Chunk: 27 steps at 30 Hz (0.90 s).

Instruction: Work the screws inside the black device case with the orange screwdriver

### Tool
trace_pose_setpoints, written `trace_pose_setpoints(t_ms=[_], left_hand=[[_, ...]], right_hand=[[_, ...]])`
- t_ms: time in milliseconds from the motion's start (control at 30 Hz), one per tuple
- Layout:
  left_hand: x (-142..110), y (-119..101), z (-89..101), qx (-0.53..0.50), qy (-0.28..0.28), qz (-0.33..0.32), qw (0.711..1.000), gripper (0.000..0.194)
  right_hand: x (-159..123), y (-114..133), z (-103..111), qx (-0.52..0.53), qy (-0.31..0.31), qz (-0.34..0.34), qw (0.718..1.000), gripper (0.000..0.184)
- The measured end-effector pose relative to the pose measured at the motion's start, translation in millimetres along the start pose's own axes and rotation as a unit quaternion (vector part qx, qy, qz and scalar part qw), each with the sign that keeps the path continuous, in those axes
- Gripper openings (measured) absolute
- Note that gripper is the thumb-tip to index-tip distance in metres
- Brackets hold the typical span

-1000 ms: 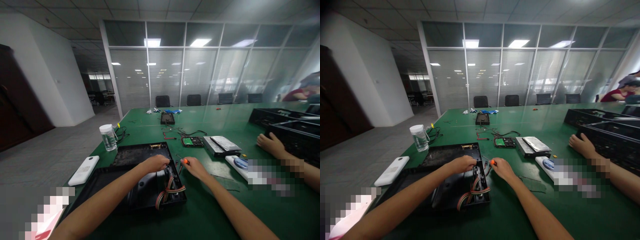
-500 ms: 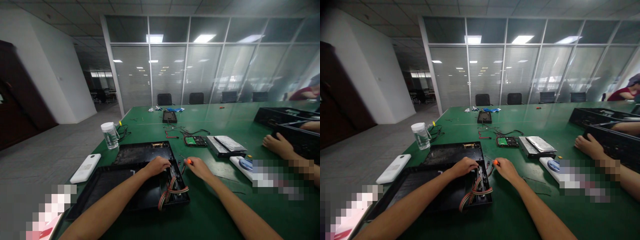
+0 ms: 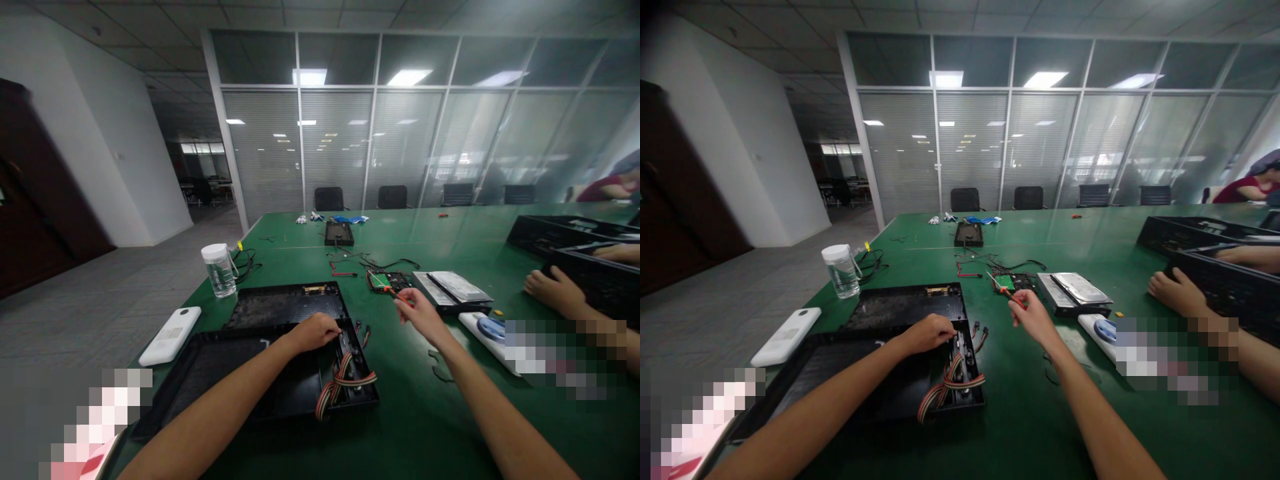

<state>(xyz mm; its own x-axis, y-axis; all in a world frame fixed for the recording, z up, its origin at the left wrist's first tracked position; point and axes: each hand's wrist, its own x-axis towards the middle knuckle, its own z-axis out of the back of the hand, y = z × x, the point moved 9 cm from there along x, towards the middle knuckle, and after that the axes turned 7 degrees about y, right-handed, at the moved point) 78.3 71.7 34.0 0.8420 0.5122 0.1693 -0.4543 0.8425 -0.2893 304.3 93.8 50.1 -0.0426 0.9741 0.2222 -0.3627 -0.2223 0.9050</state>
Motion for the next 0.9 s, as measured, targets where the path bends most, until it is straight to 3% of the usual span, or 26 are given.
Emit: trace_pose_setpoints(t_ms=[67, 167, 400, 733, 900], left_hand=[[0.4, 2.6, 0.2, -0.009, -0.002, 0.015, 1.000, 0.013], [0.3, 5.0, 1.2, -0.016, -0.007, 0.042, 0.999, 0.013], [-0.2, 2.2, 5.0, -0.006, -0.012, 0.068, 0.998, 0.011], [0.4, 3.1, 3.4, -0.020, -0.012, 0.069, 0.997, 0.014], [0.3, 2.3, 3.5, -0.023, -0.010, 0.071, 0.997, 0.016]], right_hand=[[-4.1, 15.9, 10.7, 0.029, -0.036, 0.036, 0.998, 0.029], [-15.0, 35.1, 12.6, -0.008, -0.082, 0.077, 0.994, 0.032], [-29.7, 63.9, -32.8, -0.244, -0.020, 0.173, 0.954, 0.029], [-29.1, 64.0, -37.7, -0.325, -0.007, 0.146, 0.935, 0.032], [-35.7, 82.2, -46.2, -0.421, -0.003, 0.142, 0.896, 0.036]])
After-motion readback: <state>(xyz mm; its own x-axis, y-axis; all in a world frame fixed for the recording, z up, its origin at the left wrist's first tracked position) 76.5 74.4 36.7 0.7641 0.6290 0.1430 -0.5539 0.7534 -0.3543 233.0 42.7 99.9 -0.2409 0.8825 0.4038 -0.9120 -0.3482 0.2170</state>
